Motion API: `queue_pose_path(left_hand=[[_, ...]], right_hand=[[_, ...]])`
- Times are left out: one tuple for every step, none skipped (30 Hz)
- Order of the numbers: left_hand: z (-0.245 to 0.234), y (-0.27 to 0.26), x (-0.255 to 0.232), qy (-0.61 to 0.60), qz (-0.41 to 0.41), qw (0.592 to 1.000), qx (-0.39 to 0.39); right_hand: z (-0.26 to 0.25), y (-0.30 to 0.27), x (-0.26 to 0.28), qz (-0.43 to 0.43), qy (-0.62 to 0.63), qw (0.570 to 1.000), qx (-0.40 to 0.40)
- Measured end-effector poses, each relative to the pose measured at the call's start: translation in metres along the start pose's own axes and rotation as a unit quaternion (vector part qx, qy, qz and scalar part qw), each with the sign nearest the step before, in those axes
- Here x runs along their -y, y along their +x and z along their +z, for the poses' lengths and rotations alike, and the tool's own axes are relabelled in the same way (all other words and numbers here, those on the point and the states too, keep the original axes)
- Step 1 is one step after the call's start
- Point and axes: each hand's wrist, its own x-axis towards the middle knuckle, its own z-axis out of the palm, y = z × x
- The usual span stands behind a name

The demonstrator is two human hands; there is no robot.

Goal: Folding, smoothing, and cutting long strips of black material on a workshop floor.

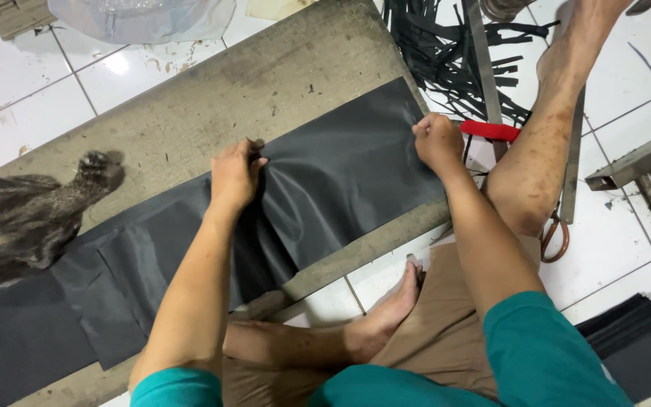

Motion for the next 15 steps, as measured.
queue_pose_path(left_hand=[[0.004,0.004,-0.003,-0.001,0.001,1.000,0.000],[0.008,0.007,-0.005,-0.001,0.004,1.000,-0.003],[0.012,0.010,-0.008,-0.001,0.007,1.000,-0.006],[0.014,0.012,-0.009,-0.001,0.008,1.000,-0.005],[0.016,0.014,-0.009,0.012,0.007,1.000,-0.003],[0.017,0.015,-0.009,0.026,0.005,1.000,0.000],[0.019,0.016,-0.008,0.028,0.006,1.000,0.002],[0.020,0.016,-0.008,0.032,0.007,0.999,-0.006],[0.022,0.016,-0.007,0.036,0.007,0.999,-0.013],[0.023,0.017,-0.007,0.037,0.008,0.999,-0.011],[0.024,0.017,-0.007,0.036,0.012,0.999,-0.015],[0.025,0.019,-0.008,0.035,0.018,0.999,-0.020],[0.026,0.018,-0.009,0.035,0.019,0.999,-0.019],[0.027,0.018,-0.009,0.035,0.020,0.999,-0.022],[0.027,0.017,-0.009,0.035,0.022,0.999,-0.025]], right_hand=[[0.000,0.005,-0.005,0.000,-0.001,1.000,-0.002],[0.002,0.008,-0.009,-0.008,-0.004,1.000,-0.007],[0.003,0.012,-0.014,-0.017,-0.006,1.000,-0.012],[0.001,0.011,-0.012,-0.015,-0.006,1.000,-0.013],[-0.002,0.009,-0.010,-0.008,0.008,1.000,-0.012],[-0.003,0.007,-0.007,-0.001,0.023,1.000,-0.010],[-0.003,0.006,-0.006,0.001,0.023,1.000,-0.009],[-0.003,0.005,-0.006,-0.012,0.029,0.999,-0.027],[-0.003,0.003,-0.005,-0.025,0.035,0.998,-0.045],[-0.001,0.005,-0.009,-0.024,0.035,0.998,-0.044],[0.000,0.007,-0.012,-0.034,0.033,0.998,-0.045],[0.000,0.009,-0.015,-0.044,0.030,0.997,-0.047],[0.001,0.008,-0.016,-0.043,0.031,0.997,-0.048],[0.002,0.008,-0.016,-0.043,0.025,0.998,-0.050],[0.003,0.007,-0.016,-0.042,0.019,0.998,-0.053]])
